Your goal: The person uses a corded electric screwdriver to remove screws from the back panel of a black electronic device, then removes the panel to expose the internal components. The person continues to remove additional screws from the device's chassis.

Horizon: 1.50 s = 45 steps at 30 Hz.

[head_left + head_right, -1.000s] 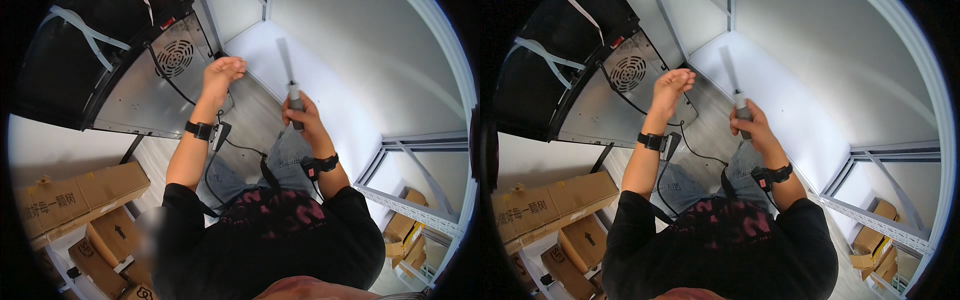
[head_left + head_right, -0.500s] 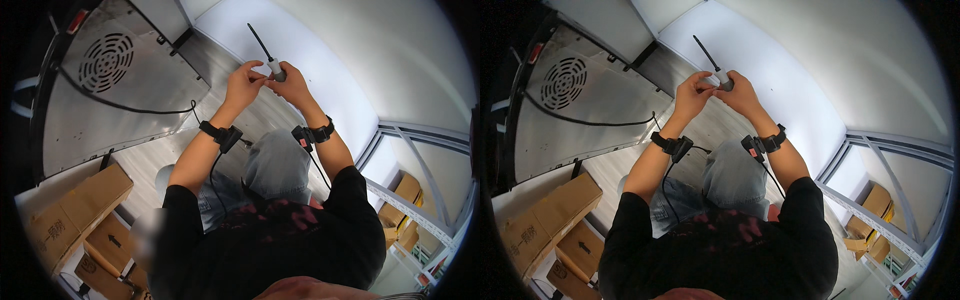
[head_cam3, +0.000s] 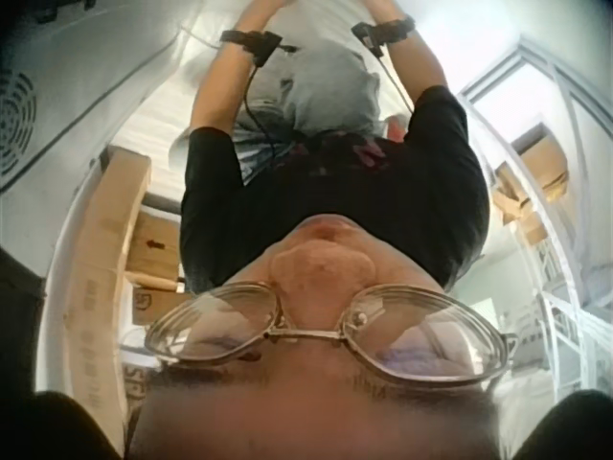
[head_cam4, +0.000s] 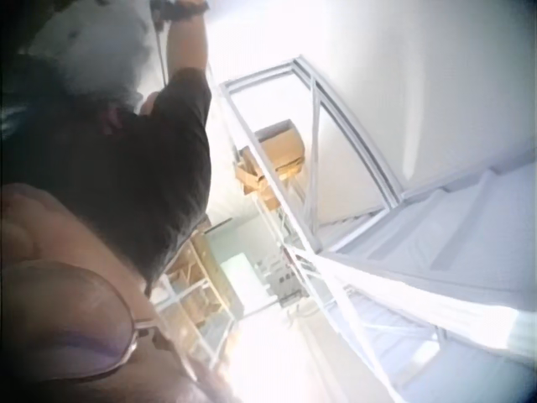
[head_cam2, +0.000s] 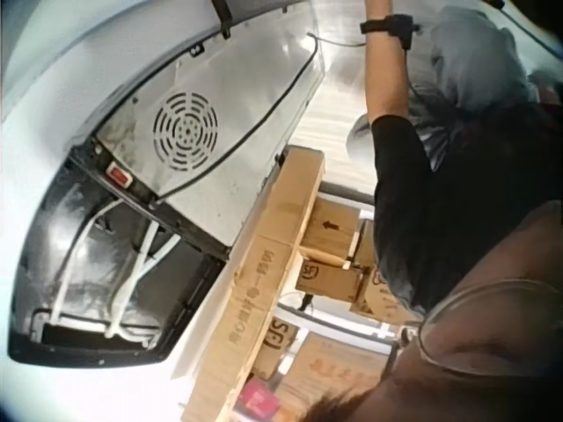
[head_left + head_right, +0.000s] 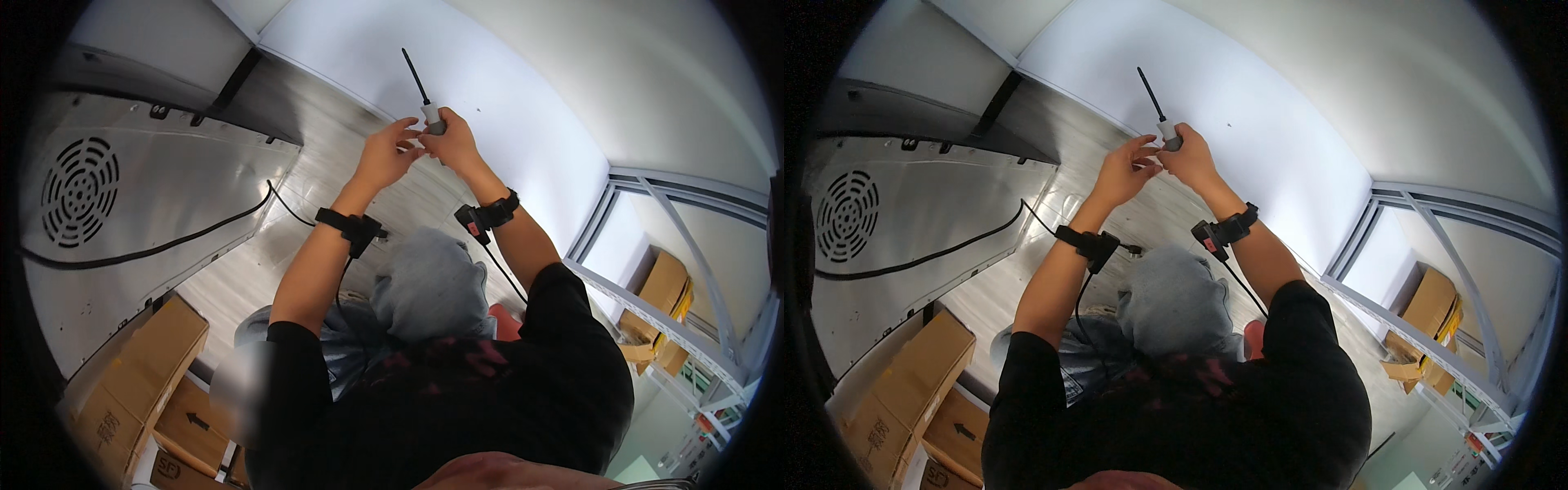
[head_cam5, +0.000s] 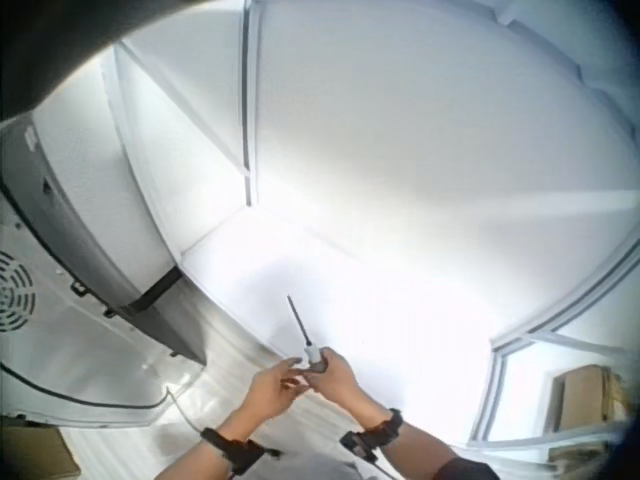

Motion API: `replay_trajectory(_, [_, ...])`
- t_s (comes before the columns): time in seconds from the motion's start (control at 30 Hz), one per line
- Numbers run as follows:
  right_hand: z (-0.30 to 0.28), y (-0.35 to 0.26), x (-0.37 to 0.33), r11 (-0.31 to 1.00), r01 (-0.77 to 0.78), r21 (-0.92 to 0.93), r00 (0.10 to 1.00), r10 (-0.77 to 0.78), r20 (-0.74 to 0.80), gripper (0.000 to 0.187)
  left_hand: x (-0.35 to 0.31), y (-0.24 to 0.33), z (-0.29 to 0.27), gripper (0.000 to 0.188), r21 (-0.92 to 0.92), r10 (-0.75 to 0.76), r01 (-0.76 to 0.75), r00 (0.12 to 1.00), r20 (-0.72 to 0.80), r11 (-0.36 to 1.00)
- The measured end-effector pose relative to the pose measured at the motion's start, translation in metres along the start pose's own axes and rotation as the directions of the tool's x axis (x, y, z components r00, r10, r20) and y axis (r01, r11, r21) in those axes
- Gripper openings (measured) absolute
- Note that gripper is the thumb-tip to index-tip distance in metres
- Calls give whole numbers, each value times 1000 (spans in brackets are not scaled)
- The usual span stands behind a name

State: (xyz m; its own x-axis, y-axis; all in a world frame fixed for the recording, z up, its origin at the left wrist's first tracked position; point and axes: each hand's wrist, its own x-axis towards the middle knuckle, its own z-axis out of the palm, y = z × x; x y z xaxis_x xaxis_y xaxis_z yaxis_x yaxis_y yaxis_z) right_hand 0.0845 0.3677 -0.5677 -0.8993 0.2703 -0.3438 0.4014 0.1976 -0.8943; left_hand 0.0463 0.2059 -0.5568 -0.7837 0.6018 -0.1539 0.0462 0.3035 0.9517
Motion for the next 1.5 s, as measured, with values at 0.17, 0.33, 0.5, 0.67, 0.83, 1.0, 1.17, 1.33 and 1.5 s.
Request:
replay_trajectory(0.17, [-23, 53, 14, 931, 4, -366, 976, -82, -199, 34, 2, -32, 9, 52, -188, -193, 262, 927, 322, 946])
replay_trajectory(0.33, [-46, 101, 38, 818, -127, -561, 938, -84, -335, 31, -17, -53, 0, 48, -207, -321, 384, 904, 281, 900])
replay_trajectory(0.5, [-45, 121, 59, 739, -143, -659, 949, -87, -304, 31, -52, -82, -18, 42, -275, -444, 478, 878, 181, 834])
replay_trajectory(0.67, [-39, 122, 62, 667, -147, -731, 947, -120, -299, 34, -94, -103, -33, 39, -345, -486, 485, 869, 89, 804])
replay_trajectory(0.83, [-37, 119, 68, 635, -100, -766, 958, -146, -246, 33, -124, -105, -51, 36, -389, -515, 474, 857, -1, 790])
replay_trajectory(1.0, [-45, 124, 71, 646, -21, -763, 945, -237, -227, 31, -159, -108, -86, 37, -461, -560, 468, 825, -79, 754])
replay_trajectory(1.17, [-44, 109, 63, 752, 48, -657, 933, -269, -239, 28, -211, -102, -125, 35, -490, -641, 491, 741, -201, 720])
replay_trajectory(1.33, [-3, 23, 29, 995, 1, 96, 999, -5, 36, 21, -252, -113, -150, 26, -570, -682, 445, 663, -309, 690])
replay_trajectory(1.5, [33, -15, 8, 954, -46, 296, 959, -40, 281, 19, -263, -130, -166, 15, -656, -701, 329, 555, -447, 679])
